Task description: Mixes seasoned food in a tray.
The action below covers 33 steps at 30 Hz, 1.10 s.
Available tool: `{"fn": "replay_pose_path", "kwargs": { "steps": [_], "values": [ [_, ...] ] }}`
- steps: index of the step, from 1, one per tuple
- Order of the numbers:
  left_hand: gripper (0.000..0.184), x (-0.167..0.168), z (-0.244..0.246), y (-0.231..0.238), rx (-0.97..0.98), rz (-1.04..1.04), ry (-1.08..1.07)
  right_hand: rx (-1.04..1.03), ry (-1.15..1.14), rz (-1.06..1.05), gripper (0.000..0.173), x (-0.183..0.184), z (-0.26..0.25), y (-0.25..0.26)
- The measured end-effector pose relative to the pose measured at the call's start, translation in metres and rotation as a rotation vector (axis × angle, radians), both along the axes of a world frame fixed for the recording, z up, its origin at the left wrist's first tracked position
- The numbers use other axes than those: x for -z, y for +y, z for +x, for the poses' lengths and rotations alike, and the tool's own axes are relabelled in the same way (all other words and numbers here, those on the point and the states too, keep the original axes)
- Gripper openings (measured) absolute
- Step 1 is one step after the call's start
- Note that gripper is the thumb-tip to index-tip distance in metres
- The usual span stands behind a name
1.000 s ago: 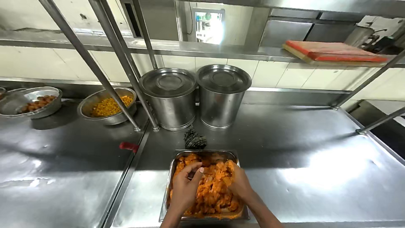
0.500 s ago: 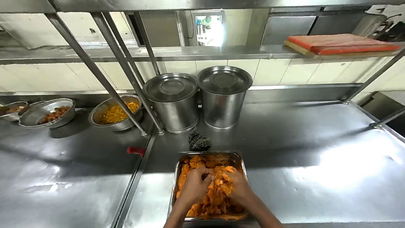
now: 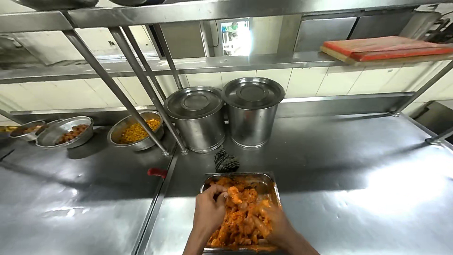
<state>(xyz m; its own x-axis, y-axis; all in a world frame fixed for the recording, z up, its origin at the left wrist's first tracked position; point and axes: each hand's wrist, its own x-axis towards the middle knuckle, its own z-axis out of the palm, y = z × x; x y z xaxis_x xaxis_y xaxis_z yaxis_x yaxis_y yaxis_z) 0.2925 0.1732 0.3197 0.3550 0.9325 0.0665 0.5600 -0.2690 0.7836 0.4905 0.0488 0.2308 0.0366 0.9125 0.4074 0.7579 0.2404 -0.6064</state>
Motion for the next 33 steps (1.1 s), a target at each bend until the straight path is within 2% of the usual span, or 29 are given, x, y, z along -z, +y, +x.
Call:
{"fn": "replay_pose_path", "kwargs": {
  "steps": [2,3,6,9,12,15,18,21,23,25,28,31,33],
  "values": [
    [0.009,0.001,0.004,-0.004,0.013,-0.006,-0.002,0.06,0.174,0.082,0.025,-0.012,-0.008,0.017],
    [0.009,0.001,0.006,-0.005,0.021,-0.006,-0.01,0.07,0.223,0.051,0.027,-0.02,-0.011,0.025],
    [0.009,0.002,0.01,-0.012,0.068,0.065,-0.075,0.025,0.444,-0.224,0.039,-0.038,-0.015,0.038],
    [0.01,0.008,0.005,-0.008,0.14,0.169,-0.206,-0.086,0.732,-0.384,0.039,-0.041,-0.005,0.043],
    [0.01,0.014,-0.003,-0.003,0.238,0.226,-0.293,-0.171,0.76,-0.528,0.033,-0.041,0.008,0.045],
    [0.009,0.018,-0.007,0.001,0.314,0.255,-0.363,-0.194,0.799,-0.508,0.028,-0.043,0.011,0.047],
    [0.009,0.022,-0.013,0.003,0.331,0.254,-0.412,-0.13,0.849,-0.548,0.023,-0.051,0.009,0.046],
    [0.01,0.028,-0.013,0.0,0.308,0.291,-0.375,-0.045,0.826,-0.628,0.018,-0.056,0.002,0.047],
    [0.01,0.031,-0.009,-0.006,0.296,0.348,-0.336,0.063,0.726,-0.661,0.018,-0.06,-0.003,0.05],
    [0.011,0.034,-0.006,-0.01,0.278,0.398,-0.299,0.137,0.598,-0.68,0.023,-0.061,-0.005,0.053],
    [0.012,0.035,-0.004,-0.009,0.224,0.4,-0.264,0.122,0.516,-0.67,0.029,-0.055,-0.002,0.054],
    [0.012,0.022,-0.009,0.0,0.176,0.267,-0.143,0.114,0.507,-0.619,0.036,-0.03,0.008,0.056],
    [0.011,0.018,-0.013,0.01,0.197,0.098,-0.066,0.114,0.261,-0.718,0.038,-0.024,0.014,0.052]
  ]
}}
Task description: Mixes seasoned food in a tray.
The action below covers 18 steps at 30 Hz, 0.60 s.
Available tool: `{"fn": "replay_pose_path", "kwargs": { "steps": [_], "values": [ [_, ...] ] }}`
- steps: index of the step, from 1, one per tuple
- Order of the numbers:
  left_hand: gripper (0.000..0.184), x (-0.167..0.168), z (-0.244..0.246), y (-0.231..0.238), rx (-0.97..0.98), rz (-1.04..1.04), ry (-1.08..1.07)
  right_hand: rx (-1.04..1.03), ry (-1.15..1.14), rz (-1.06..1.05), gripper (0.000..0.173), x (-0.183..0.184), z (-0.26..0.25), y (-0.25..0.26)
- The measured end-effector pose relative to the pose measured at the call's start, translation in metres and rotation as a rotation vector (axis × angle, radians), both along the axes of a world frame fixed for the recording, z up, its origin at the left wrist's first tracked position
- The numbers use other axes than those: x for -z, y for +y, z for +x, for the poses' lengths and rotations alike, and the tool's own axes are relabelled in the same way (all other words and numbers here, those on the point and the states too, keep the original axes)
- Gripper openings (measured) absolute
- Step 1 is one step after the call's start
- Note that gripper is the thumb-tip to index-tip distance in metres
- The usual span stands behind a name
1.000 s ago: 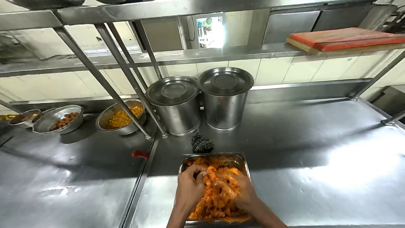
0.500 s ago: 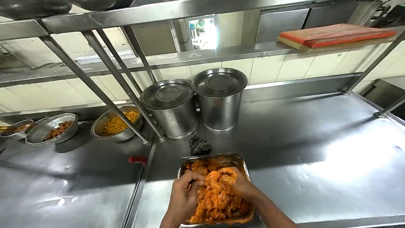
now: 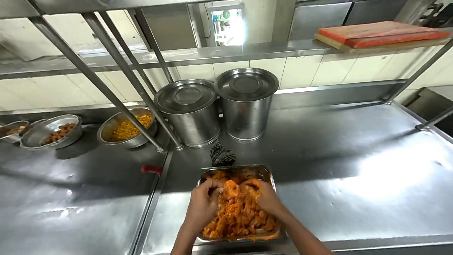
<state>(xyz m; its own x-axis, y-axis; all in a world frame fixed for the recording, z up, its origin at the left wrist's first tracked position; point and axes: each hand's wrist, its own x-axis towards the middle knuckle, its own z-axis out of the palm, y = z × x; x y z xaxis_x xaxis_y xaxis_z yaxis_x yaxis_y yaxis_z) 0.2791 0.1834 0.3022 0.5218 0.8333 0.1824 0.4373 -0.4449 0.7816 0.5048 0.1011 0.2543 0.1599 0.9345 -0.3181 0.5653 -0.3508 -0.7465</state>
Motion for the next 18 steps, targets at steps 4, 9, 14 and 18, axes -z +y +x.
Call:
{"fn": "replay_pose_path", "kwargs": {
  "steps": [4,9,14,18],
  "values": [
    [0.01,0.026,-0.003,0.009,0.01,-0.223,-0.032,-0.376,-0.358,-0.32,0.076,0.014,-0.012,-0.012],
    [0.009,0.045,0.005,0.007,-0.095,-0.34,-0.167,-0.177,-0.317,-0.284,0.051,-0.007,-0.006,-0.022],
    [0.046,0.017,0.014,0.001,-0.174,-0.223,0.382,0.107,0.147,-0.004,0.031,-0.008,0.024,-0.033],
    [0.035,0.018,0.021,-0.021,-0.056,-0.066,0.085,0.478,0.776,0.14,0.018,-0.016,0.024,-0.033]
  ]
}}
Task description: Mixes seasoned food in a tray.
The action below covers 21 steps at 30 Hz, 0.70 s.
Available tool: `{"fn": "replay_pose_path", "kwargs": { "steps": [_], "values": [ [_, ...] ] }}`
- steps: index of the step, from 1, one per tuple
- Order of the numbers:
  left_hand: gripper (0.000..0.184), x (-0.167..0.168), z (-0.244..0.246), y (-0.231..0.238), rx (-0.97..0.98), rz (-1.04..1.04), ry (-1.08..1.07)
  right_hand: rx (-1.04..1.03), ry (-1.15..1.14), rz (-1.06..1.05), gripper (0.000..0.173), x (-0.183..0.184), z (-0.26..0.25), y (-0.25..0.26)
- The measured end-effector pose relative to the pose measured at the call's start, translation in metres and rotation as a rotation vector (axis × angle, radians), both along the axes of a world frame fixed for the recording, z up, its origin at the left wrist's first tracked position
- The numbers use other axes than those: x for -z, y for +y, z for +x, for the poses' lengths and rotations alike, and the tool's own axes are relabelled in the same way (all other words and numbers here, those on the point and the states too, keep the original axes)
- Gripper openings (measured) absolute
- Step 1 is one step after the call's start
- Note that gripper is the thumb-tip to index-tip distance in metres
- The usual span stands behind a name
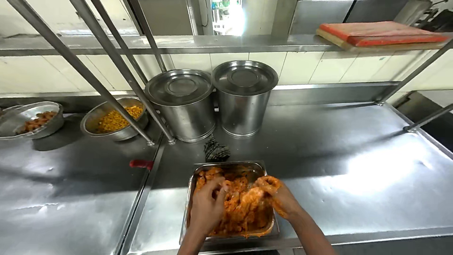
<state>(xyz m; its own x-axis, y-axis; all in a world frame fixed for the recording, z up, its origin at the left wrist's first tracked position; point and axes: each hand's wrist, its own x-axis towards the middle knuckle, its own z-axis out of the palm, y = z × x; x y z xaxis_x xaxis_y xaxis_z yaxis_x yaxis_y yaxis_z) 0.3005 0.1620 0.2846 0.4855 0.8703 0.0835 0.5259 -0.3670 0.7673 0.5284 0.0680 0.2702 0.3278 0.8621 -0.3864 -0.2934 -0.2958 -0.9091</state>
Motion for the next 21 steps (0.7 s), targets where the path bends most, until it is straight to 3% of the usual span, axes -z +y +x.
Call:
{"fn": "replay_pose_path", "kwargs": {
  "steps": [2,5,11,17,21],
  "values": [
    [0.026,0.004,0.008,-0.011,0.118,0.035,-0.191,0.026,0.198,0.018,0.021,-0.008,-0.002,0.001],
    [0.023,0.013,0.015,-0.019,0.143,0.167,-0.216,-0.023,0.194,0.019,0.042,-0.004,-0.007,0.002],
    [0.029,0.013,0.018,-0.021,0.223,0.242,0.041,-0.081,0.132,-0.059,0.025,0.003,-0.022,0.006],
    [0.026,0.004,0.008,0.0,0.317,0.138,0.035,-0.184,0.011,-0.07,0.02,0.005,-0.026,0.014],
    [0.027,0.006,0.008,-0.001,0.315,0.243,-0.069,-0.161,-0.044,-0.07,0.028,0.005,-0.038,0.018]
  ]
}}
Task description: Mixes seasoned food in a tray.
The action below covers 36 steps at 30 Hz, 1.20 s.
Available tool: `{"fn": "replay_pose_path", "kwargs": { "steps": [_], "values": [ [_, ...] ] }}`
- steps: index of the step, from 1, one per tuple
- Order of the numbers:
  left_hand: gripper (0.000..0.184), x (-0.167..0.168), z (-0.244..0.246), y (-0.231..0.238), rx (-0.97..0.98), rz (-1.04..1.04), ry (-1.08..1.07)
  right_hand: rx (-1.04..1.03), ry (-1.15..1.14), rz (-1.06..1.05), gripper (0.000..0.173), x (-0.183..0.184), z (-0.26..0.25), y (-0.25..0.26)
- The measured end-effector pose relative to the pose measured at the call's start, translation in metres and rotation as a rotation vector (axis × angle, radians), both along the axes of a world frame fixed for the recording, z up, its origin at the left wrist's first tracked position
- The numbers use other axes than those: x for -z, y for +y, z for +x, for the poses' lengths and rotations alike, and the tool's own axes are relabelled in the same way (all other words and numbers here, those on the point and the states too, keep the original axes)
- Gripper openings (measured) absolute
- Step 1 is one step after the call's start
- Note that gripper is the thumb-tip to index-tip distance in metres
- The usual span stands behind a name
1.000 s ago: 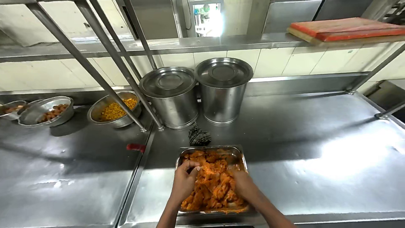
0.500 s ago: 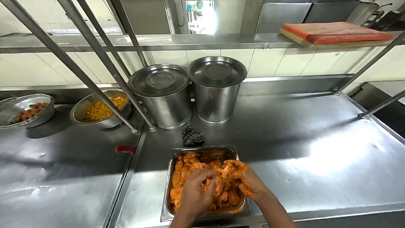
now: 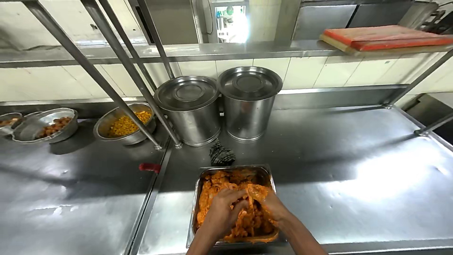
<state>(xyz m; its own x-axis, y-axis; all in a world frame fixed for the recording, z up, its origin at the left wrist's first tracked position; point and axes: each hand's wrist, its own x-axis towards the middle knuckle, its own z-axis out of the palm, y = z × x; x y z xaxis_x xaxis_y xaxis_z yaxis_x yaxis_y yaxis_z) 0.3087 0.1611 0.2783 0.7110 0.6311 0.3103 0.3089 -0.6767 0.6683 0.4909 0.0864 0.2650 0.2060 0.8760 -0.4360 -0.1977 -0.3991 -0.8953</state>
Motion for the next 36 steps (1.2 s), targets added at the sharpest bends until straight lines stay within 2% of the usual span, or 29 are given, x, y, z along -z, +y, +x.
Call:
{"fn": "replay_pose_path", "kwargs": {
  "steps": [3,7,11,15,18,20,22,25,28,30,32,34,36],
  "values": [
    [0.022,-0.007,0.003,0.001,-0.022,-0.015,0.025,-0.073,-0.006,0.013,0.035,-0.006,-0.005,-0.003],
    [0.028,-0.021,0.002,0.012,0.034,-0.155,0.337,-0.172,-0.107,0.05,0.056,0.001,-0.003,-0.003],
    [0.032,-0.01,-0.001,0.017,0.054,-0.114,0.342,-0.159,-0.177,0.025,0.049,-0.005,-0.015,-0.007],
    [0.023,-0.002,-0.005,0.013,0.018,-0.015,0.175,-0.158,-0.187,0.018,0.046,-0.004,-0.018,-0.01],
    [0.019,0.006,-0.008,0.011,0.01,0.171,0.037,-0.072,-0.268,-0.009,0.034,-0.003,-0.017,-0.007],
    [0.023,0.013,-0.01,0.009,0.005,0.249,-0.068,-0.006,-0.252,-0.033,0.027,0.003,-0.007,-0.004],
    [0.026,0.018,-0.011,0.006,-0.006,0.231,-0.164,0.024,-0.163,-0.061,0.02,0.015,0.003,0.0],
    [0.027,0.025,-0.01,0.001,-0.08,0.124,-0.276,0.089,0.066,-0.112,0.021,0.026,0.014,0.004],
    [0.024,0.026,-0.012,0.0,-0.188,0.056,-0.312,0.22,0.184,0.004,0.016,0.025,0.022,0.006],
    [0.023,0.022,-0.012,0.0,-0.232,0.081,-0.284,0.21,-0.011,0.166,0.013,0.012,0.02,0.002],
    [0.022,0.016,-0.01,0.002,-0.256,0.118,-0.245,-0.03,-0.418,0.374,0.025,0.0,0.015,-0.004],
    [0.023,0.008,-0.006,-0.002,-0.293,0.118,-0.209,-0.242,-0.706,0.477,0.039,-0.01,-0.001,-0.01],
    [0.023,-0.004,0.003,-0.008,-0.374,0.076,-0.176,-0.172,-0.909,0.626,0.039,0.001,-0.016,-0.014]
  ]
}}
